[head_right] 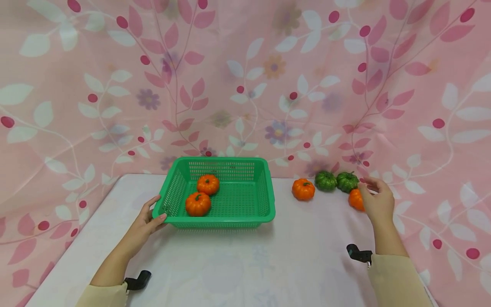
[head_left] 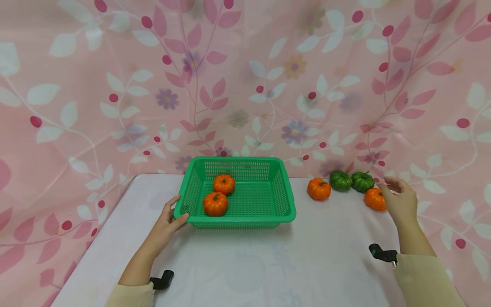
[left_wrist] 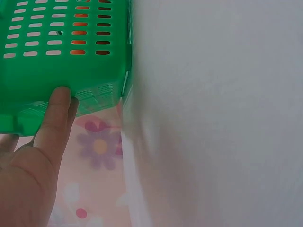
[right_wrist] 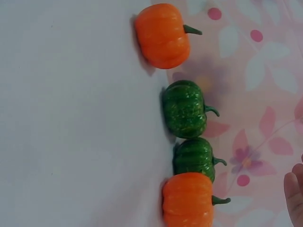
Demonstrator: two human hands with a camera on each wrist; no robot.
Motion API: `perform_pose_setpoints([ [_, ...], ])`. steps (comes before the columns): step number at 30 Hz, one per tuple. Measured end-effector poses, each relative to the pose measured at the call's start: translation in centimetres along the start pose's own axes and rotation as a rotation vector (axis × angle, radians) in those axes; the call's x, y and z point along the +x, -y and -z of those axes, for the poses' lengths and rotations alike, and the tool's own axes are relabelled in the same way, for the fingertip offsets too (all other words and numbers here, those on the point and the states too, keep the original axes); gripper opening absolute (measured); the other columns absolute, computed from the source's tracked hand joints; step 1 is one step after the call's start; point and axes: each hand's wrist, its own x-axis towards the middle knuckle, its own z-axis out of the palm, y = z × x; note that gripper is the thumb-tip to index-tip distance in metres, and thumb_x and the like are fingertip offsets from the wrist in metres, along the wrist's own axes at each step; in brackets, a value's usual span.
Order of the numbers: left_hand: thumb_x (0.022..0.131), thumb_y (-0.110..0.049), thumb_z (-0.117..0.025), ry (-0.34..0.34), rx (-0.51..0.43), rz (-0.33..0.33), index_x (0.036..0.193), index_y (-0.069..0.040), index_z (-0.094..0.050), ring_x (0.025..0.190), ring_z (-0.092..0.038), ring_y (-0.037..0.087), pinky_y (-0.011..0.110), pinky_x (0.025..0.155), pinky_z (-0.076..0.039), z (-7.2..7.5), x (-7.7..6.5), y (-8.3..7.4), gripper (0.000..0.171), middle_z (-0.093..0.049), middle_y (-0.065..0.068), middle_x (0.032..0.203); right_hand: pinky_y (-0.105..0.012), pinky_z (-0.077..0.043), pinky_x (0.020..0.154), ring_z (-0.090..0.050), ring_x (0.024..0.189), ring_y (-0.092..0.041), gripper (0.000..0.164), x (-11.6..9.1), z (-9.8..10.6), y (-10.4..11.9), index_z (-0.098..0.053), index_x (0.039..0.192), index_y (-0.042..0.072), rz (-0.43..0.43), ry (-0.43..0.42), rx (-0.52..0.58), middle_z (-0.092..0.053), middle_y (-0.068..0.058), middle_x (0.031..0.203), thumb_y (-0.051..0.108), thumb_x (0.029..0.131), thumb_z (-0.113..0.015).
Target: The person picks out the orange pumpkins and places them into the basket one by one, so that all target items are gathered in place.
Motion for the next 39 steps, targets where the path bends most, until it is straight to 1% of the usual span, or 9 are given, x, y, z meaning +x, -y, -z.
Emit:
perform_pose_setpoints([
  [3, 0.104, -0.022, -0.056, 0.003, 0.002, 0.003, 0.161, -0.018, -0.007, 0.126, -0.052, 0.033, 0.029, 0.1, -0.049, 0.0, 0.1, 0.1, 0.075, -0.038, 0.028, 0.147, -0.006, -0.041, 0.073, -0.052, 0.105, -0.014, 0.055, 0.4, -0.2, -0.8, -0.056, 0.139, 0.003, -0.012, 0.01, -0.038, -0.057, -0.017, 0.131, 0.042, 0.1, -0.057],
  [6, 0.104, -0.022, -0.056, 0.002, 0.006, -0.003, 0.161, -0.018, -0.007, 0.125, -0.053, 0.031, 0.028, 0.1, -0.049, 0.0, 0.0, 0.2, 0.075, -0.039, 0.028, 0.147, -0.011, -0.042, 0.075, -0.05, 0.118, -0.031, 0.055, 0.7, -0.3, -1.7, -0.055, 0.14, 0.002, -0.019, 0.029, -0.066, -0.055, -0.021, 0.136, 0.04, 0.101, -0.055],
  [8, 0.105, -0.021, -0.056, 0.001, 0.004, -0.01, 0.161, -0.018, -0.007, 0.126, -0.053, 0.032, 0.029, 0.1, -0.049, 0.0, -0.1, 0.1, 0.075, -0.038, 0.029, 0.147, -0.016, -0.046, 0.079, -0.048, 0.122, -0.037, 0.055, 0.9, -0.5, -2.3, -0.053, 0.141, 0.001, -0.022, 0.05, -0.078, -0.053, -0.023, 0.138, 0.04, 0.102, -0.053],
  [13, 0.105, -0.018, -0.056, 0.002, -0.015, -0.023, 0.161, -0.018, -0.007, 0.128, -0.05, 0.039, 0.033, 0.102, -0.049, 0.0, -0.2, 0.0, 0.074, -0.037, 0.03, 0.147, -0.038, -0.049, 0.096, -0.045, 0.127, -0.042, 0.056, 1.5, -0.6, -3.6, -0.052, 0.142, -0.001, -0.022, 0.068, -0.097, -0.051, -0.027, 0.139, 0.039, 0.103, -0.052],
  [18, 0.104, -0.022, -0.057, 0.002, -0.021, -0.019, 0.161, -0.019, -0.007, 0.129, -0.049, 0.04, 0.034, 0.102, -0.048, 0.0, -0.2, 0.0, 0.076, -0.037, 0.03, 0.148, -0.052, -0.044, 0.093, -0.042, 0.126, -0.048, 0.057, 2.0, -0.7, -4.8, -0.05, 0.141, -0.006, -0.01, 0.098, -0.119, -0.046, -0.032, 0.139, 0.036, 0.103, -0.052],
  [23, 0.104, -0.024, -0.057, 0.005, -0.018, -0.019, 0.161, -0.02, -0.007, 0.128, -0.05, 0.039, 0.036, 0.102, -0.048, 0.0, -0.2, 0.1, 0.076, -0.037, 0.029, 0.148, -0.061, -0.039, 0.096, -0.04, 0.125, -0.05, 0.056, 2.5, -1.0, -5.9, -0.049, 0.14, -0.008, 0.0, 0.112, -0.113, -0.044, -0.035, 0.138, 0.033, 0.103, -0.052],
  [27, 0.104, -0.025, -0.058, 0.002, -0.017, -0.017, 0.161, -0.02, -0.007, 0.128, -0.05, 0.038, 0.036, 0.103, -0.048, 0.0, -0.2, 0.1, 0.077, -0.037, 0.029, 0.147, -0.064, -0.039, 0.099, -0.038, 0.125, -0.052, 0.057, 2.9, -1.1, -6.6, -0.047, 0.14, -0.01, -0.009, 0.153, -0.126, -0.042, -0.037, 0.138, 0.034, 0.103, -0.052],
  [34, 0.104, -0.022, -0.057, 0.004, -0.023, -0.013, 0.161, -0.019, -0.007, 0.127, -0.05, 0.038, 0.037, 0.103, -0.048, 0.0, 0.0, 0.2, 0.076, -0.037, 0.029, 0.147, -0.065, -0.038, 0.104, -0.03, 0.132, -0.056, 0.064, 3.4, -1.3, -7.3, -0.041, 0.147, -0.007, -0.106, 0.213, -0.133, -0.032, -0.038, 0.148, 0.039, 0.103, -0.05],
  [39, 0.104, -0.021, -0.057, 0.003, -0.027, -0.015, 0.161, -0.019, -0.008, 0.128, -0.05, 0.039, 0.033, 0.102, -0.049, 0.0, -0.1, 0.2, 0.075, -0.037, 0.03, 0.147, -0.065, -0.04, 0.103, -0.031, 0.131, -0.057, 0.067, 3.6, -1.4, -7.6, -0.038, 0.148, -0.008, -0.113, 0.246, -0.131, -0.029, -0.038, 0.15, 0.04, 0.103, -0.051],
])
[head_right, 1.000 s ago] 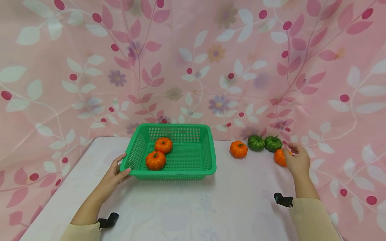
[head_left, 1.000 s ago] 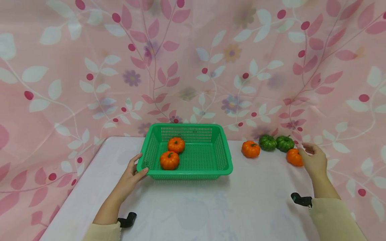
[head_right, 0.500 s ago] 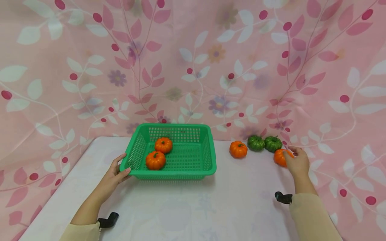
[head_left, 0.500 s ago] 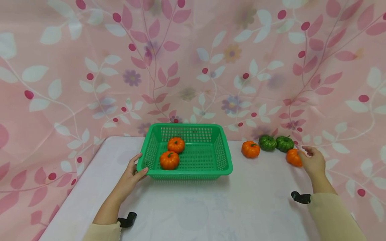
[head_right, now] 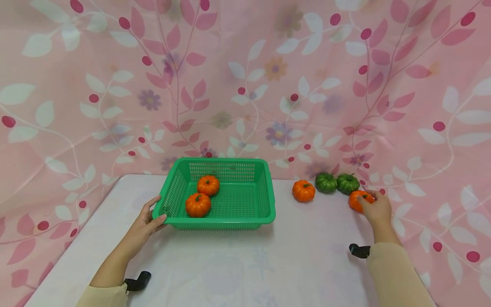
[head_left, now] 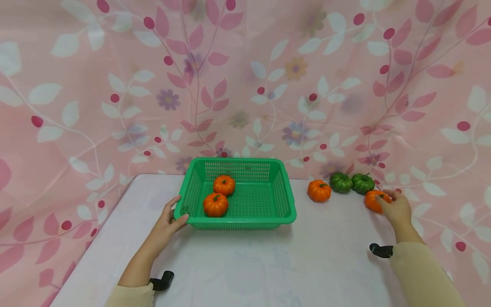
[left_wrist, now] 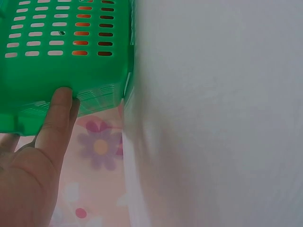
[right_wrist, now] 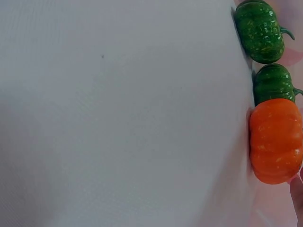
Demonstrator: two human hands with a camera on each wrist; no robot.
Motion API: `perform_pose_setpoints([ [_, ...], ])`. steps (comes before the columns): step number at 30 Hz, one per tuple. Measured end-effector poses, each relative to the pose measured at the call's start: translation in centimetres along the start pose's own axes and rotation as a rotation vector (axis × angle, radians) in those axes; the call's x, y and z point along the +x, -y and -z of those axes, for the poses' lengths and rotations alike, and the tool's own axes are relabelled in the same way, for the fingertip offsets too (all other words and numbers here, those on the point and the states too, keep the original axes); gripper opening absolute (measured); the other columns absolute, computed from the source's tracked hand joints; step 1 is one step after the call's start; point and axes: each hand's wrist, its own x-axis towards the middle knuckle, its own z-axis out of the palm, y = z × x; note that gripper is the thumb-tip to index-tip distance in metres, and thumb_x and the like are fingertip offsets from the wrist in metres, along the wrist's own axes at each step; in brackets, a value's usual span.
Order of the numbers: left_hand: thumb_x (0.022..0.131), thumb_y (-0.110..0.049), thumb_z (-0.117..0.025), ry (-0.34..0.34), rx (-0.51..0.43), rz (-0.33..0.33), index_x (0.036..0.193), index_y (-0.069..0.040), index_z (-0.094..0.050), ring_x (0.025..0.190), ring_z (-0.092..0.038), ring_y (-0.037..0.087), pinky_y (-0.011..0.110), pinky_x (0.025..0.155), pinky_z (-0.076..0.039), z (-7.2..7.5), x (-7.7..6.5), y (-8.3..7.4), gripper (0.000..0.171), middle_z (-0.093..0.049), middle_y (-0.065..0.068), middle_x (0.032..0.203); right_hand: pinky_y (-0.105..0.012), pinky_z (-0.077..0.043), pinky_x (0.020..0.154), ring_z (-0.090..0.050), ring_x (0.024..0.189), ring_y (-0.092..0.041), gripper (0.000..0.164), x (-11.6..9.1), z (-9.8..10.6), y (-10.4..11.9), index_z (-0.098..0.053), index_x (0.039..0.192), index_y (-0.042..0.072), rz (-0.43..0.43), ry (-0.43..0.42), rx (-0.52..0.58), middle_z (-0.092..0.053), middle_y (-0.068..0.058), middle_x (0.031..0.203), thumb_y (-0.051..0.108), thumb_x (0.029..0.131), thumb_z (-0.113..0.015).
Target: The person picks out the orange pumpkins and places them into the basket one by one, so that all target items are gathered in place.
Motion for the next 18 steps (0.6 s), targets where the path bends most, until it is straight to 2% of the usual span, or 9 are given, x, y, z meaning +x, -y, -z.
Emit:
perform_pose_setpoints([
  [8, 0.104, -0.023, -0.058, 0.002, -0.002, 0.004, 0.161, -0.019, -0.007, 0.128, -0.05, 0.038, 0.028, 0.1, -0.049, -0.05, -0.04, 0.01, 0.076, -0.037, 0.029, 0.148, -0.066, -0.037, 0.104, -0.033, 0.129, -0.058, 0.07, 0.21, -0.31, -0.69, -0.037, 0.147, -0.011, 0.009, 0.002, -0.03, -0.031, -0.041, 0.147, 0.041, 0.102, -0.053],
  [18, 0.104, -0.022, -0.058, 0.002, -0.013, 0.009, 0.161, -0.019, -0.007, 0.128, -0.05, 0.038, 0.022, 0.097, -0.049, -0.07, -0.03, -0.12, 0.077, -0.037, 0.029, 0.148, -0.068, -0.033, 0.106, -0.026, 0.131, -0.061, 0.084, 0.93, 0.09, -0.96, -0.025, 0.153, -0.008, -0.07, 0.105, -0.03, -0.018, -0.042, 0.152, 0.052, 0.1, -0.051],
])
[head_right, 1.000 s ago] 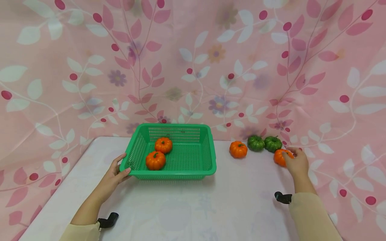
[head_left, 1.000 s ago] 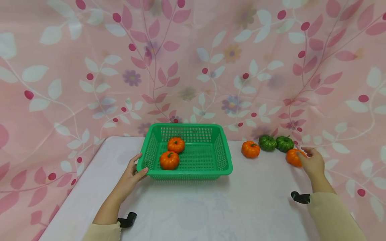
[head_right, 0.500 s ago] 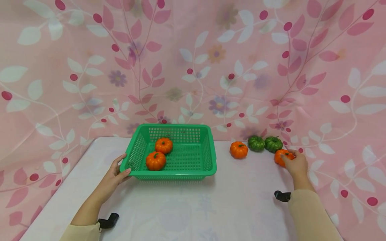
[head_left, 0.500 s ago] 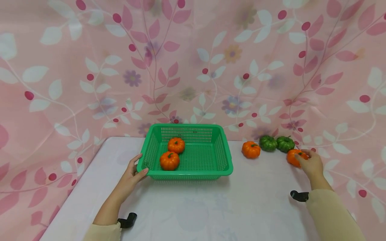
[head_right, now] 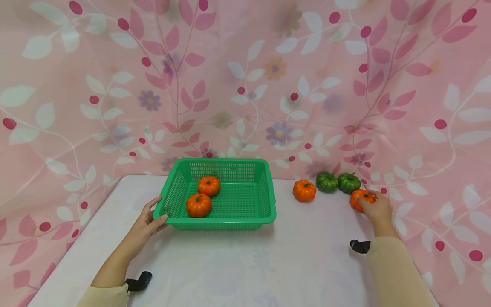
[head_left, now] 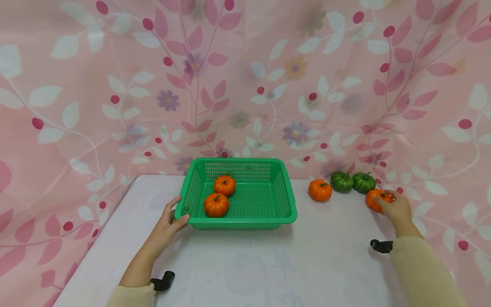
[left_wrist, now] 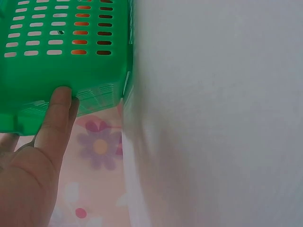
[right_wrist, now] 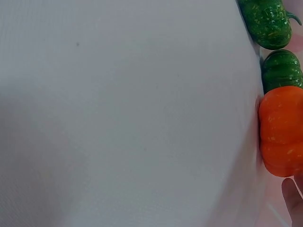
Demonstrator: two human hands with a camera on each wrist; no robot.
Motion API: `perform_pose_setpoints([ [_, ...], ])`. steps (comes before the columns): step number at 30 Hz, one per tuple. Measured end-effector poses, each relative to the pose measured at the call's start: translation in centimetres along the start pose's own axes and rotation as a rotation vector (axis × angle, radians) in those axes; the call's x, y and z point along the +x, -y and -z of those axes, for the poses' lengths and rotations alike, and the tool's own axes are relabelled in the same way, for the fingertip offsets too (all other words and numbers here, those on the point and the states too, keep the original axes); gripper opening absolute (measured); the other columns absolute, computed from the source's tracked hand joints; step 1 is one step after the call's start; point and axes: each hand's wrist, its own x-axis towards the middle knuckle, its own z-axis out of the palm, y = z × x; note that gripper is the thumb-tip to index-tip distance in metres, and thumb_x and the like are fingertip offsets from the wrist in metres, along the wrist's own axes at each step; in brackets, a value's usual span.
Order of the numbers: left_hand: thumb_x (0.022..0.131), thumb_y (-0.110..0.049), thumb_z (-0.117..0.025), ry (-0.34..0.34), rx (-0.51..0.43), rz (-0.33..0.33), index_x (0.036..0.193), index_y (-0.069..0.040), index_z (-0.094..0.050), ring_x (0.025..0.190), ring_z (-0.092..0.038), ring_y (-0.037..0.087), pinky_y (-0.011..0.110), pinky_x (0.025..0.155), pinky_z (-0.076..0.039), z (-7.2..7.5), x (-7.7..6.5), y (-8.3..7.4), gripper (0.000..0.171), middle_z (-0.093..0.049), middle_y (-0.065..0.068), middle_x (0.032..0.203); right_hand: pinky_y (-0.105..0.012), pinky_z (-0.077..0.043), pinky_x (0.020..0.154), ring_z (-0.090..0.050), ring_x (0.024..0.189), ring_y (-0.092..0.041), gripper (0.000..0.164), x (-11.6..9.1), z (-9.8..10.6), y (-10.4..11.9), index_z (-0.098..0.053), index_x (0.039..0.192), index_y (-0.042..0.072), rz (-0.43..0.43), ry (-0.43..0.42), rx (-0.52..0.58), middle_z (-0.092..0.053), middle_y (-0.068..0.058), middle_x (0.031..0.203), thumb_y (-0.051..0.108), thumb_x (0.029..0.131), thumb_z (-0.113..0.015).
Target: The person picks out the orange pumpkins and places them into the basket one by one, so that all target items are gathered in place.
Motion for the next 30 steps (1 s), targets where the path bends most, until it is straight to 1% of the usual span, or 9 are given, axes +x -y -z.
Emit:
perform_pose_setpoints([
  [5, 0.103, -0.023, -0.058, -0.002, -0.007, 0.0, 0.161, -0.019, -0.008, 0.127, -0.051, 0.037, 0.021, 0.096, -0.049, -0.07, 0.01, -0.04, 0.077, -0.038, 0.029, 0.146, -0.071, -0.029, 0.106, -0.023, 0.131, -0.062, 0.091, 0.4, 0.17, -0.11, -0.019, 0.155, -0.007, -0.013, 0.038, -0.024, -0.018, -0.044, 0.15, 0.057, 0.098, -0.051],
  [11, 0.103, -0.023, -0.059, -0.002, -0.01, -0.004, 0.161, -0.018, -0.008, 0.127, -0.05, 0.038, 0.021, 0.096, -0.049, -0.07, 0.04, 0.05, 0.077, -0.038, 0.029, 0.146, -0.07, -0.032, 0.106, -0.029, 0.127, -0.06, 0.084, 0.46, 0.22, -0.35, -0.023, 0.152, -0.011, 0.01, 0.031, -0.062, -0.023, -0.045, 0.147, 0.047, 0.1, -0.053],
  [14, 0.103, -0.022, -0.059, -0.003, -0.015, -0.005, 0.161, -0.018, -0.008, 0.128, -0.049, 0.04, 0.019, 0.095, -0.048, -0.03, 0.08, 0.13, 0.077, -0.037, 0.03, 0.147, -0.07, -0.031, 0.106, -0.029, 0.128, -0.06, 0.083, 0.31, 0.19, -0.27, -0.024, 0.152, -0.011, 0.013, 0.036, -0.069, -0.023, -0.045, 0.147, 0.046, 0.1, -0.055],
  [21, 0.104, -0.021, -0.058, -0.004, -0.017, -0.005, 0.161, -0.018, -0.007, 0.13, -0.047, 0.042, 0.019, 0.094, -0.048, -0.01, 0.11, 0.23, 0.077, -0.035, 0.031, 0.149, -0.07, -0.032, 0.106, -0.028, 0.13, -0.059, 0.094, -0.02, 0.21, 0.2, -0.016, 0.154, -0.009, -0.003, 0.096, -0.039, -0.02, -0.044, 0.15, 0.052, 0.097, -0.058],
  [26, 0.104, -0.022, -0.058, -0.005, -0.011, -0.007, 0.161, -0.018, -0.008, 0.129, -0.048, 0.04, 0.022, 0.096, -0.049, -0.02, 0.11, 0.27, 0.077, -0.037, 0.03, 0.148, -0.07, -0.031, 0.105, -0.026, 0.131, -0.06, 0.098, -0.13, 0.35, 0.39, -0.014, 0.155, -0.007, -0.006, 0.129, -0.035, -0.018, -0.043, 0.151, 0.057, 0.095, -0.058],
  [30, 0.104, -0.022, -0.058, -0.004, -0.01, -0.006, 0.161, -0.018, -0.008, 0.13, -0.048, 0.04, 0.028, 0.1, -0.049, -0.04, 0.09, 0.25, 0.076, -0.037, 0.03, 0.148, -0.07, -0.03, 0.107, -0.025, 0.132, -0.06, 0.098, -0.41, 0.3, 0.48, -0.015, 0.155, -0.007, -0.018, 0.152, -0.018, -0.016, -0.044, 0.151, 0.056, 0.095, -0.059],
])
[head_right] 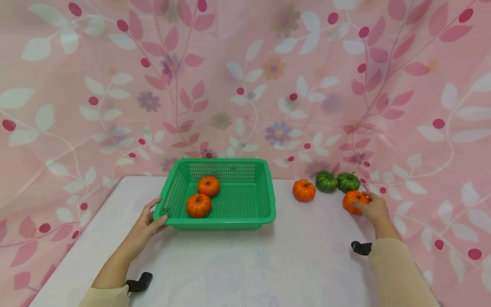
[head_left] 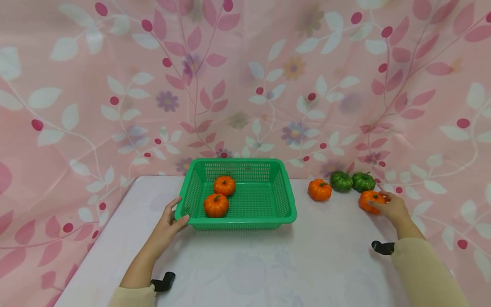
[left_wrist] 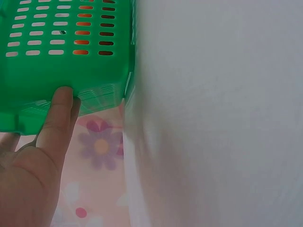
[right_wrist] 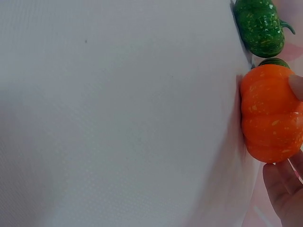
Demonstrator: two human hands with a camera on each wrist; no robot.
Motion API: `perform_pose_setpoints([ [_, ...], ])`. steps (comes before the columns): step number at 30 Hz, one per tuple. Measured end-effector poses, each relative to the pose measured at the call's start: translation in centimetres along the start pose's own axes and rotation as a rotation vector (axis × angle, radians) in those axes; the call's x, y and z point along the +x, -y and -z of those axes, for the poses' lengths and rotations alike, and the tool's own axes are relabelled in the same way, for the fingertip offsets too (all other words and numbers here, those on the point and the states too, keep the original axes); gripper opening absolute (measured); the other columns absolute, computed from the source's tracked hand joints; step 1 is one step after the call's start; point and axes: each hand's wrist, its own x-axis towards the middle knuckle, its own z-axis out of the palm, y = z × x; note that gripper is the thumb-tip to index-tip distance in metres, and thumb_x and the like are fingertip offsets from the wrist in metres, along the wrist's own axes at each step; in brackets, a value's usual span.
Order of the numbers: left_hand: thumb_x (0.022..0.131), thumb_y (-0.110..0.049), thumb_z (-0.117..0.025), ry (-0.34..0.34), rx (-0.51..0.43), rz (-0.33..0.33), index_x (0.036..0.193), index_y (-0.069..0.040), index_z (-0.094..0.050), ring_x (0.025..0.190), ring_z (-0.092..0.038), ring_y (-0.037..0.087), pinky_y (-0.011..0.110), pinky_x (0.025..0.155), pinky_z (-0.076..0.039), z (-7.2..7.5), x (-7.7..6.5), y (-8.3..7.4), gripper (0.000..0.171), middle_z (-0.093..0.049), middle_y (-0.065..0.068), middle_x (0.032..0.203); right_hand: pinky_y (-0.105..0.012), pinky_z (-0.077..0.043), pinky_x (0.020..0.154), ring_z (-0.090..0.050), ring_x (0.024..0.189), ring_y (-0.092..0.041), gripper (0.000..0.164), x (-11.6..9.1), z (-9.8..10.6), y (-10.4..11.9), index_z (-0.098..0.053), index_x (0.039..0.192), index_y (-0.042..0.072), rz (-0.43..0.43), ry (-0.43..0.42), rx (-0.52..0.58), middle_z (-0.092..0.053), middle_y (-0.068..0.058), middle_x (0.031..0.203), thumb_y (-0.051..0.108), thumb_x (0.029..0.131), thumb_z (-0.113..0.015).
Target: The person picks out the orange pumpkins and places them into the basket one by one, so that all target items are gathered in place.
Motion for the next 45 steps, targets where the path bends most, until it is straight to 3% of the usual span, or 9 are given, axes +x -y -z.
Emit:
perform_pose_setpoints([
  [14, 0.104, -0.019, -0.057, 0.001, 0.001, 0.004, 0.161, -0.019, -0.008, 0.128, -0.05, 0.039, 0.039, 0.104, -0.046, -0.2, 0.0, 0.1, 0.075, -0.038, 0.03, 0.147, -0.072, -0.026, 0.107, -0.018, 0.134, -0.062, 0.101, -0.2, 0.0, -0.4, -0.009, 0.157, -0.004, -0.001, 0.027, 0.047, -0.007, -0.042, 0.154, 0.056, 0.094, -0.06],
  [27, 0.104, -0.02, -0.057, 0.0, -0.005, 0.0, 0.161, -0.019, -0.008, 0.129, -0.049, 0.041, 0.041, 0.104, -0.046, -0.1, 0.0, 0.1, 0.075, -0.038, 0.03, 0.147, -0.073, -0.029, 0.104, -0.021, 0.132, -0.062, 0.097, -0.6, -0.4, 0.0, -0.014, 0.156, -0.006, 0.048, 0.055, 0.008, -0.014, -0.042, 0.152, 0.057, 0.096, -0.058],
  [37, 0.104, -0.02, -0.056, 0.001, 0.004, 0.016, 0.161, -0.019, -0.008, 0.131, -0.047, 0.04, 0.033, 0.102, -0.048, 0.0, 0.0, 0.2, 0.075, -0.037, 0.029, 0.148, -0.072, -0.031, 0.104, -0.022, 0.131, -0.062, 0.092, -1.4, -0.4, 0.8, -0.017, 0.154, -0.009, 0.133, 0.036, 0.0, -0.017, -0.042, 0.151, 0.053, 0.098, -0.057],
  [45, 0.104, -0.018, -0.056, -0.004, -0.003, 0.016, 0.161, -0.019, -0.008, 0.131, -0.047, 0.041, 0.04, 0.105, -0.045, 0.0, 0.0, -0.1, 0.074, -0.036, 0.03, 0.148, -0.073, -0.033, 0.102, -0.023, 0.13, -0.062, 0.093, -2.3, -0.2, 1.2, -0.017, 0.155, -0.007, 0.128, 0.019, -0.019, -0.017, -0.041, 0.152, 0.055, 0.098, -0.056],
])
